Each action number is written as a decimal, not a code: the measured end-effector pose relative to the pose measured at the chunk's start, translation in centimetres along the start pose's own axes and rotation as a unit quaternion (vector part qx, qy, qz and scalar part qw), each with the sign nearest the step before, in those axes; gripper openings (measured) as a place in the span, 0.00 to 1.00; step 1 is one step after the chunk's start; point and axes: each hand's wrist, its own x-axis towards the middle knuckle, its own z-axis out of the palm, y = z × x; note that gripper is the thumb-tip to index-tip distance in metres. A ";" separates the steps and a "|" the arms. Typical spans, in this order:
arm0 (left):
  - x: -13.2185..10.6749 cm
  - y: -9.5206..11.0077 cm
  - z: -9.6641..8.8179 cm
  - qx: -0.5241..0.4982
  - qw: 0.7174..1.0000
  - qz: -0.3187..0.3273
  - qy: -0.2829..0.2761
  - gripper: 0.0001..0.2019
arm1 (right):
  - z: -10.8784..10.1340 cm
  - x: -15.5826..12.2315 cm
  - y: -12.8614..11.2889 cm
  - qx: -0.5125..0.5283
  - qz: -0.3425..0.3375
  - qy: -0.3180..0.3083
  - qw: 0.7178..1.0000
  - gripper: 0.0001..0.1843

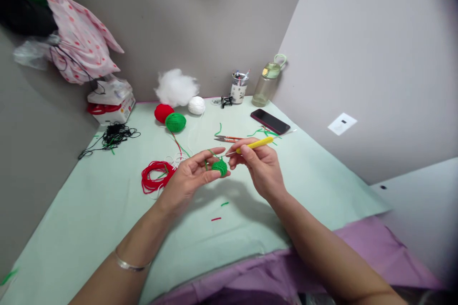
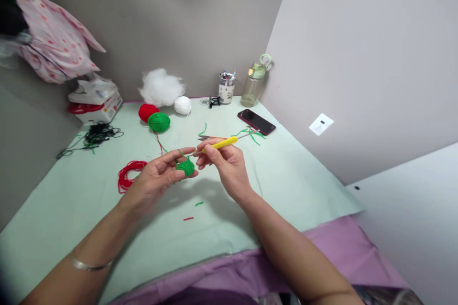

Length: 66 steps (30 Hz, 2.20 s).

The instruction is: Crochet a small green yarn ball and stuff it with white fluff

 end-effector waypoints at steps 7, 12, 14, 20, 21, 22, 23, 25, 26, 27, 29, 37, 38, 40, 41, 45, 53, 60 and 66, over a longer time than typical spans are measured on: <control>0.0 0.1 -0.1 0.027 1.000 0.008 0.012 0.22 | 0.2 -0.1 0.0 0.003 0.003 -0.005 1.000 0.10; 0.1 0.2 -0.1 0.012 1.000 0.015 0.010 0.20 | 0.1 0.0 -0.3 -0.001 -0.007 0.030 1.000 0.11; 0.2 0.1 0.0 0.005 1.000 0.022 0.001 0.18 | 0.0 -0.1 -0.4 0.000 -0.014 0.052 0.999 0.11; 0.1 0.0 -0.1 -0.002 0.999 0.036 0.001 0.15 | 0.2 -0.2 -0.2 -0.035 -0.055 0.063 0.996 0.10; 0.1 0.0 -0.1 -0.003 0.999 0.036 0.003 0.15 | 0.2 -0.3 -0.2 -0.040 -0.065 0.063 0.995 0.10; 0.0 0.0 -0.2 -0.004 0.999 0.035 0.004 0.15 | 0.2 -0.3 -0.2 -0.041 -0.073 0.063 0.995 0.10; 0.0 0.0 -0.2 -0.006 0.999 0.033 0.002 0.14 | 0.3 -0.3 -0.3 -0.039 -0.077 0.061 0.994 0.10; 0.0 0.1 -0.2 -0.011 1.000 0.029 0.000 0.14 | 0.3 -0.4 -0.3 -0.031 -0.077 0.051 0.995 0.10; 0.0 0.2 -0.2 -0.012 1.000 0.028 0.001 0.14 | 0.3 -0.4 -0.4 -0.029 -0.075 0.045 0.996 0.10; -0.1 0.2 -0.2 -0.011 1.000 0.027 0.003 0.13 | 0.3 -0.5 -0.4 -0.030 -0.072 0.039 0.996 0.10; -0.1 0.2 -0.2 -0.008 1.000 0.024 0.007 0.13 | 0.3 -0.5 -0.3 -0.037 -0.067 0.034 0.997 0.10; -0.1 0.3 0.0 -0.013 1.000 0.020 0.001 0.12 | 0.3 -0.5 -0.1 -0.055 -0.069 0.035 0.995 0.10; -0.1 0.2 0.0 -0.012 1.000 0.020 0.002 0.12 | 0.3 -0.5 -0.2 -0.056 -0.070 0.034 0.995 0.10; 0.0 0.2 -0.1 -0.010 1.000 0.022 0.001 0.12 | 0.3 -0.5 -0.2 -0.059 -0.071 0.034 0.995 0.10; 0.0 0.2 -0.1 -0.008 1.000 0.023 0.000 0.12 | 0.4 -0.5 -0.2 -0.060 -0.071 0.035 0.995 0.10; 0.0 0.1 -0.3 -0.008 1.000 0.023 -0.004 0.11 | 0.4 -0.5 -0.2 -0.070 -0.069 0.039 0.994 0.11; 0.0 0.0 -0.4 0.000 1.000 0.021 0.005 0.12 | 0.4 -0.7 -0.3 -0.121 -0.099 0.034 0.987 0.10; 0.0 0.1 -0.3 0.004 1.000 0.018 0.012 0.14 | 0.6 -1.0 -0.4 -0.160 -0.142 0.023 0.977 0.09; -0.1 0.1 0.0 -0.002 1.000 0.025 0.010 0.13 | 0.7 -0.9 -0.2 -0.158 -0.150 0.015 0.976 0.08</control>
